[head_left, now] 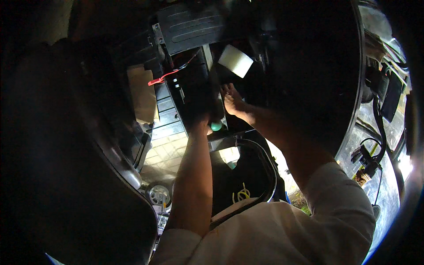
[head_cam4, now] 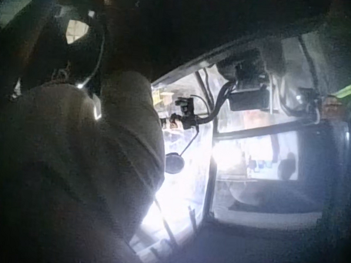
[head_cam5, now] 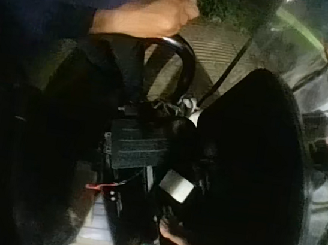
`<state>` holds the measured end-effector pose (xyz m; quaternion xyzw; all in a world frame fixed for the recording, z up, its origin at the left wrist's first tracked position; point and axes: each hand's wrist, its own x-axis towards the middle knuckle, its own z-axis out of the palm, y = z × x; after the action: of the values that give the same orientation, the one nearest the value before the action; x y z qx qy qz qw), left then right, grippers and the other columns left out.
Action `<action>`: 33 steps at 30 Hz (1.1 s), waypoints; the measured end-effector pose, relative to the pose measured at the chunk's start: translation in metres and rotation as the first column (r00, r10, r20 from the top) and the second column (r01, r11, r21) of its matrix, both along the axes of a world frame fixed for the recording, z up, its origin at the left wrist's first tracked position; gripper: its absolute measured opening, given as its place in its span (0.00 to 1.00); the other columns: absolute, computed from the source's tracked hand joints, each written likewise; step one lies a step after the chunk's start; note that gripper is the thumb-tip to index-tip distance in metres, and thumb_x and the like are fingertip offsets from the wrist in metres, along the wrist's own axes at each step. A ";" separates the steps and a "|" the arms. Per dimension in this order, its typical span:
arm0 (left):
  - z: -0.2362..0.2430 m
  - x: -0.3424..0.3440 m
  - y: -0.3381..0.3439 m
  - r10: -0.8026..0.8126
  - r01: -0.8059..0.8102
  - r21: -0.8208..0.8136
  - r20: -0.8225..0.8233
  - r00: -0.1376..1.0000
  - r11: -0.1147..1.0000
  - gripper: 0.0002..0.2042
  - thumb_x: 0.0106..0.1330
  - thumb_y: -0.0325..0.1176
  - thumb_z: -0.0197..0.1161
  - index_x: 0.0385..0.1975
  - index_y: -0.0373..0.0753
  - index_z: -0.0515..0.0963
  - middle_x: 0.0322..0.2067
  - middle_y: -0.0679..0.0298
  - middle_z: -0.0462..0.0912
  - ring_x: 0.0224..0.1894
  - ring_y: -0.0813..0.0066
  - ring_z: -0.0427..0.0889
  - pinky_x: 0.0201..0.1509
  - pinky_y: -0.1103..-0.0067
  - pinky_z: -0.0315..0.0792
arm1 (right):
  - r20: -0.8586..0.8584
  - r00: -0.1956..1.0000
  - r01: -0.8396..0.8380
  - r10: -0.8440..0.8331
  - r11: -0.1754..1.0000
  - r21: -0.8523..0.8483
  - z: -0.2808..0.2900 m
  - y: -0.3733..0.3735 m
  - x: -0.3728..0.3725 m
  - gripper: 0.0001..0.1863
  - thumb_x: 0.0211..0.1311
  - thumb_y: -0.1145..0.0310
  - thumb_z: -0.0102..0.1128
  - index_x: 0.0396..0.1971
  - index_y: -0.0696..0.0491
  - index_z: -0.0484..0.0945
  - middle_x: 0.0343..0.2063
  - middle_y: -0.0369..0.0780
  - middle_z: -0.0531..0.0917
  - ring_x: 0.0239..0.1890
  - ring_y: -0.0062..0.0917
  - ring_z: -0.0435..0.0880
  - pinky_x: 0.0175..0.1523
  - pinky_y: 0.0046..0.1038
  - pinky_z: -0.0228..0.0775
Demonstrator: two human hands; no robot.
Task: The person works under the seat of an electric scooter, using a screwdriver to tighten screws and connect wires. They retrieve a battery from a nearby box and install it into the scooter's battery compartment, securing it in place.
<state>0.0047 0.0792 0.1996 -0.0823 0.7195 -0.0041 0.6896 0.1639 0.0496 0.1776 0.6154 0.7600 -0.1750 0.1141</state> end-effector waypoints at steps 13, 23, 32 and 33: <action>-0.043 0.002 0.028 -0.107 0.105 0.040 0.060 0.992 0.994 0.37 0.57 0.65 0.56 0.58 0.42 0.67 0.58 0.61 0.71 0.59 0.61 0.68 0.59 0.58 0.62 | -0.020 0.985 0.173 -0.174 0.983 -0.065 0.028 -0.004 -0.014 0.26 0.60 0.63 0.48 0.56 0.59 0.68 0.58 0.47 0.67 0.64 0.40 0.61 0.65 0.58 0.43; -0.147 -0.016 0.016 0.362 -0.418 0.109 0.337 0.869 0.902 0.21 0.70 0.49 0.43 0.52 0.43 0.73 0.50 0.62 0.77 0.48 0.64 0.75 0.53 0.71 0.69 | 0.153 0.985 0.099 -0.077 0.985 -0.140 0.023 0.028 -0.024 0.19 0.55 0.63 0.53 0.43 0.58 0.80 0.46 0.50 0.73 0.52 0.44 0.68 0.58 0.57 0.54; -0.078 0.006 0.017 0.410 -0.444 0.144 0.214 0.887 0.885 0.21 0.68 0.49 0.45 0.52 0.40 0.71 0.48 0.61 0.77 0.49 0.63 0.75 0.55 0.70 0.67 | -0.036 0.975 0.213 -0.221 0.964 -0.161 0.024 0.013 -0.018 0.16 0.52 0.68 0.53 0.41 0.58 0.78 0.40 0.49 0.77 0.44 0.44 0.74 0.46 0.49 0.63; -0.066 0.010 0.015 0.406 -0.457 0.184 0.256 0.877 0.870 0.22 0.69 0.48 0.45 0.53 0.40 0.71 0.49 0.60 0.76 0.49 0.63 0.74 0.55 0.70 0.67 | -0.036 0.965 0.256 -0.259 0.964 -0.069 0.026 0.010 -0.016 0.16 0.50 0.66 0.54 0.39 0.57 0.78 0.38 0.47 0.78 0.42 0.41 0.74 0.43 0.44 0.63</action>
<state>0.0142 0.0938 0.1339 -0.1570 0.6011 0.2288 0.7494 0.1480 0.0592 0.2039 0.7011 0.6698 -0.2260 0.0929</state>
